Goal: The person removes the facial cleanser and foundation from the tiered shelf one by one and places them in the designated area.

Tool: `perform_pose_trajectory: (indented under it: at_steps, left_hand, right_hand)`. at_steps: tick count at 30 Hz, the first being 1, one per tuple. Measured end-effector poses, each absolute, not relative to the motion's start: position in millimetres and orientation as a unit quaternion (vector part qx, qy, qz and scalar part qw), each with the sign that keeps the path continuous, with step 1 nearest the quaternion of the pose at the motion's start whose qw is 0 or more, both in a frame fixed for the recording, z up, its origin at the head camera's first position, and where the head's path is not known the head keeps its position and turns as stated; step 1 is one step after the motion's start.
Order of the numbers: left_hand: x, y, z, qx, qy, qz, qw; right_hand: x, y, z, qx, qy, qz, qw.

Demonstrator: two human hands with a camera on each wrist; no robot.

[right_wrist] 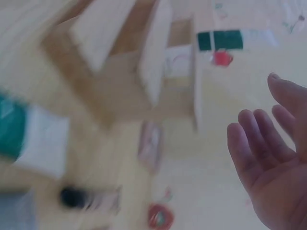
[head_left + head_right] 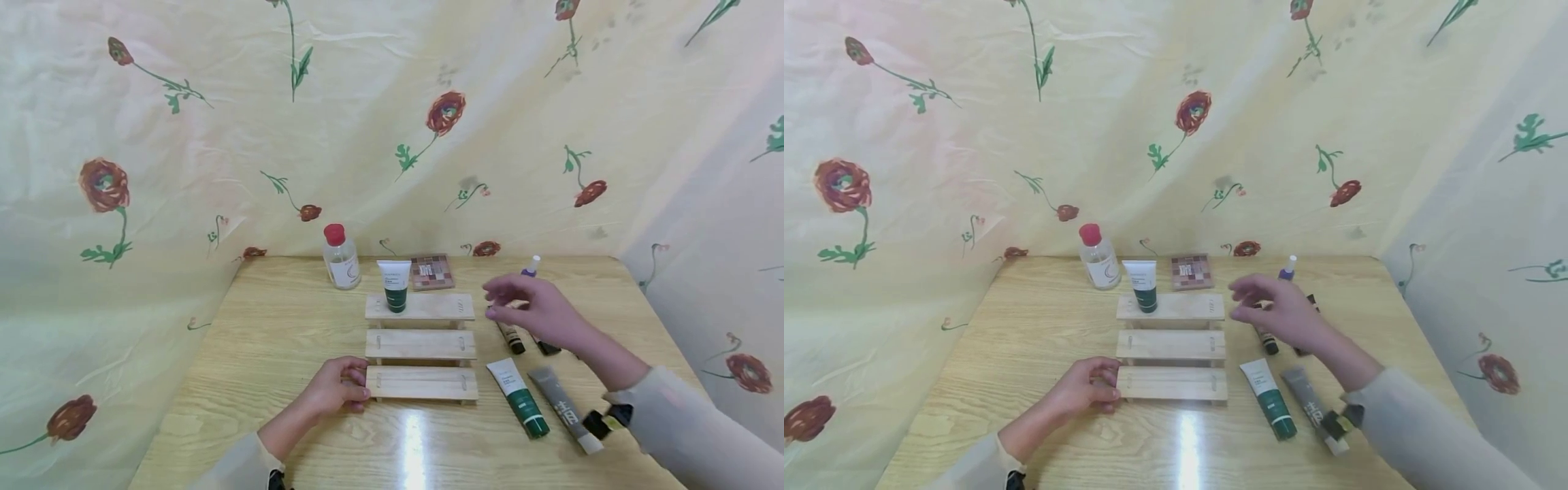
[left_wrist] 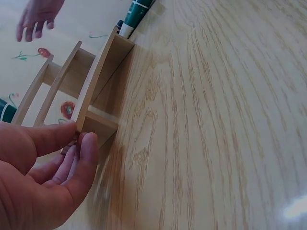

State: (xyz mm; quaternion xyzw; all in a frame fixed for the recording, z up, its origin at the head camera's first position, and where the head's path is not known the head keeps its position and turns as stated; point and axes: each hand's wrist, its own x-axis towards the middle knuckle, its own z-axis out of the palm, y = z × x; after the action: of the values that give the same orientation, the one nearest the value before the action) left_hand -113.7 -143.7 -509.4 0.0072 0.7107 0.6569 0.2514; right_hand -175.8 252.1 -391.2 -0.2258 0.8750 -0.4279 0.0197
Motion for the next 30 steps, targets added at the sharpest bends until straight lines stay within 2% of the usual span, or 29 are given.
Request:
perform_pose_trajectory:
  at_steps: [6, 13, 30]
  left_hand:
    - [-114.2, -144.0, -507.9, 0.010, 0.713, 0.653, 0.253]
    - [-115.1, -144.6, -508.5, 0.016, 0.710, 0.656, 0.256]
    - [-114.5, -143.9, -508.8, 0.012, 0.714, 0.652, 0.256]
  right_hand:
    - [-198.7, 203.3, -380.9, -0.248, 0.852, -0.459, 0.032]
    - [-216.9, 166.6, -387.5, -0.260, 0.830, -0.493, 0.034]
    - [-226.0, 132.2, -403.8, -0.240, 0.809, -0.535, 0.048]
